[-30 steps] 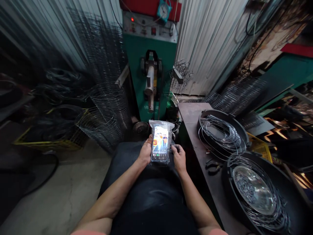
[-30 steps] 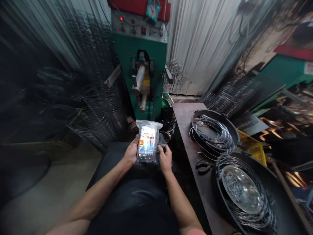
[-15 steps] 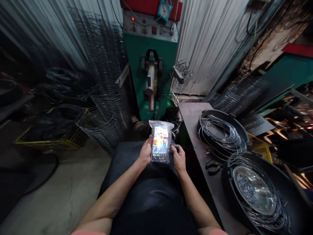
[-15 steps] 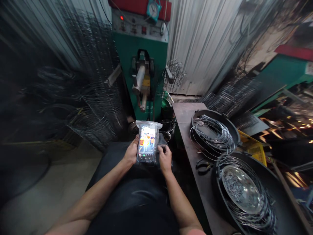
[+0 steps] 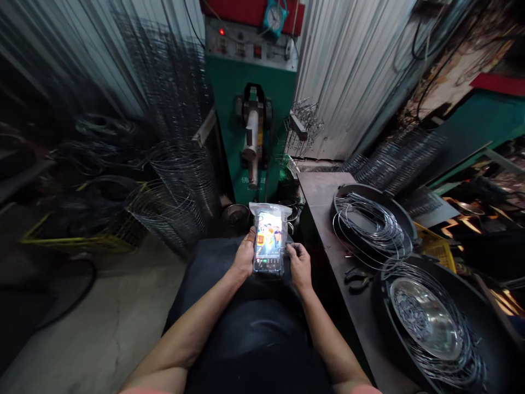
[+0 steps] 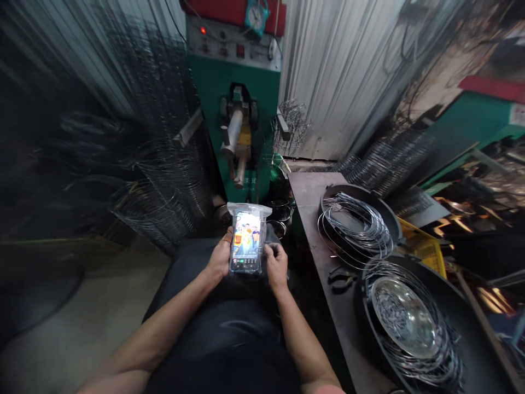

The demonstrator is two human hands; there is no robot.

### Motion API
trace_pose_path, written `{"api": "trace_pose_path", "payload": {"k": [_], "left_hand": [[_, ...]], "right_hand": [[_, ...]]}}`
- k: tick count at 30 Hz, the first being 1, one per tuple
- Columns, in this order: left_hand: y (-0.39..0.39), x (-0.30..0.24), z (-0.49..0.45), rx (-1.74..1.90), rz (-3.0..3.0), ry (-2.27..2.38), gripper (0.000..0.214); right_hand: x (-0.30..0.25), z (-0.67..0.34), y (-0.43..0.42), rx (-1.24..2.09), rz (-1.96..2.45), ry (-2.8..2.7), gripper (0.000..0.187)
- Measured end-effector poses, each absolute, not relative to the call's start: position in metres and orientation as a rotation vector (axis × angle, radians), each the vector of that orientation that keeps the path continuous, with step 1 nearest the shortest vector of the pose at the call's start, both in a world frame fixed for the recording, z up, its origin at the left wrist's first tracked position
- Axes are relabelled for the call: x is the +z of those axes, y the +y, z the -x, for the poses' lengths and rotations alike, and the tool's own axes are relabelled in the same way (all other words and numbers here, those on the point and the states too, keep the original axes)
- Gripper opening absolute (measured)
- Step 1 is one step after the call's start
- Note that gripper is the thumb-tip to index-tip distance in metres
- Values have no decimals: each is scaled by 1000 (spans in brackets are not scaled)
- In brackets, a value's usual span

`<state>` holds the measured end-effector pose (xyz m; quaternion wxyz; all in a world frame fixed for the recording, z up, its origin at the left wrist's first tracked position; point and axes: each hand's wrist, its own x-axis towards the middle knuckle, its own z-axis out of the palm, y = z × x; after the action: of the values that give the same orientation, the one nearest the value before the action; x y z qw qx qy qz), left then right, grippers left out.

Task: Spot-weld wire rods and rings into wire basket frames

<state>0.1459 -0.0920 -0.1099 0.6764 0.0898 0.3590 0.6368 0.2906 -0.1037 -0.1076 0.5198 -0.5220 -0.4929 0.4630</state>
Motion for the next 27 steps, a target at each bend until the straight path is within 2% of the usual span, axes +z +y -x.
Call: {"api": "trace_pose_path", "payload": {"k": [6, 18, 27], "left_hand": [[-93, -106, -152, 1469, -259, 849, 33], [-96, -117, -162, 1355, -173, 873, 47], [-98, -124, -166, 1333, -154, 912, 48]], "right_hand": [[-118, -294, -103, 1090, 1238, -1163, 27], [-127, -298, -105, 1104, 1262, -1084, 24], [-127, -298, -105, 1177, 1283, -1034, 25]]}}
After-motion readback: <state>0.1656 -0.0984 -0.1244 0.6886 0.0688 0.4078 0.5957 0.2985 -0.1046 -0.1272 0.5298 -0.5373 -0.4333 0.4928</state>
